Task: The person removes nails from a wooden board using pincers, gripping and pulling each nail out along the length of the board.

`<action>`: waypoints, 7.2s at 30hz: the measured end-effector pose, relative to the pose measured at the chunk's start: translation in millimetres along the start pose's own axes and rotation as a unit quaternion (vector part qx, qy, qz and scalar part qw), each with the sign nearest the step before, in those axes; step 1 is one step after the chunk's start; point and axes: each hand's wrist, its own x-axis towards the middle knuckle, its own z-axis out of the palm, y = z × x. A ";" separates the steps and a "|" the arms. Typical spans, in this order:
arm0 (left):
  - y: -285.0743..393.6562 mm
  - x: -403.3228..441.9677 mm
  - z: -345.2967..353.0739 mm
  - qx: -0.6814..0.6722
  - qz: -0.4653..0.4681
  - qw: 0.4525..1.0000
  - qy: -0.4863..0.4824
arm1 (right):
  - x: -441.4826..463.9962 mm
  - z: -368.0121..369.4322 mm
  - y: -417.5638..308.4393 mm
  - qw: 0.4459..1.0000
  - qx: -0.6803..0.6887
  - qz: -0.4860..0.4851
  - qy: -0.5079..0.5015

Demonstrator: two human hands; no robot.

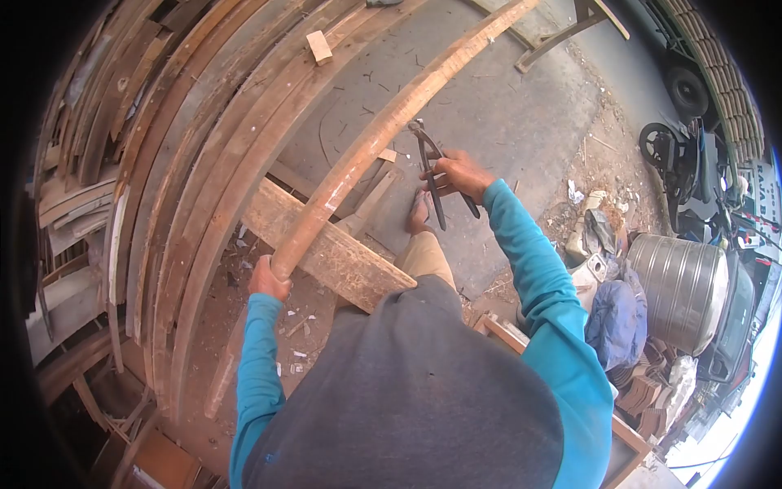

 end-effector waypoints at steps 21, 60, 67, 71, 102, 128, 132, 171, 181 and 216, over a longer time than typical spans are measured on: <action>11.4 -12.8 8.3 0.042 0.009 0.998 0.045 | 24.4 2.5 14.4 0.999 -0.044 0.029 0.009; 12.7 -15.2 5.9 0.034 0.025 0.997 0.057 | -18.4 30.2 48.9 0.985 0.154 -0.059 0.049; 22.9 -23.9 12.3 0.068 0.026 0.992 0.099 | -12.7 -6.3 7.5 0.997 0.031 -0.041 0.054; 23.6 -28.0 18.2 0.088 0.025 0.989 0.114 | -0.1 -28.1 -1.3 0.999 -0.039 -0.022 0.014; 11.6 -16.5 8.0 0.036 0.030 0.996 0.071 | 42.4 -33.0 26.6 0.886 -0.413 -0.122 0.174; 24.1 -26.1 10.5 0.075 -0.001 0.992 0.099 | 32.6 -40.3 -8.3 0.724 -0.646 -0.152 0.186; 19.6 -24.9 15.3 0.082 0.001 0.991 0.104 | 17.3 -12.7 -22.1 0.697 -0.672 -0.093 0.233; -0.2 -8.0 12.8 0.014 0.010 0.999 0.044 | 35.3 -91.0 -14.8 0.926 -0.373 -0.053 0.014; 23.8 -23.9 17.4 0.073 0.013 0.992 0.105 | 10.4 -43.5 6.3 0.997 0.036 -0.008 -0.069; 16.0 -14.7 5.0 0.041 0.007 0.998 0.047 | 12.7 105.8 73.9 0.953 0.263 -0.062 0.136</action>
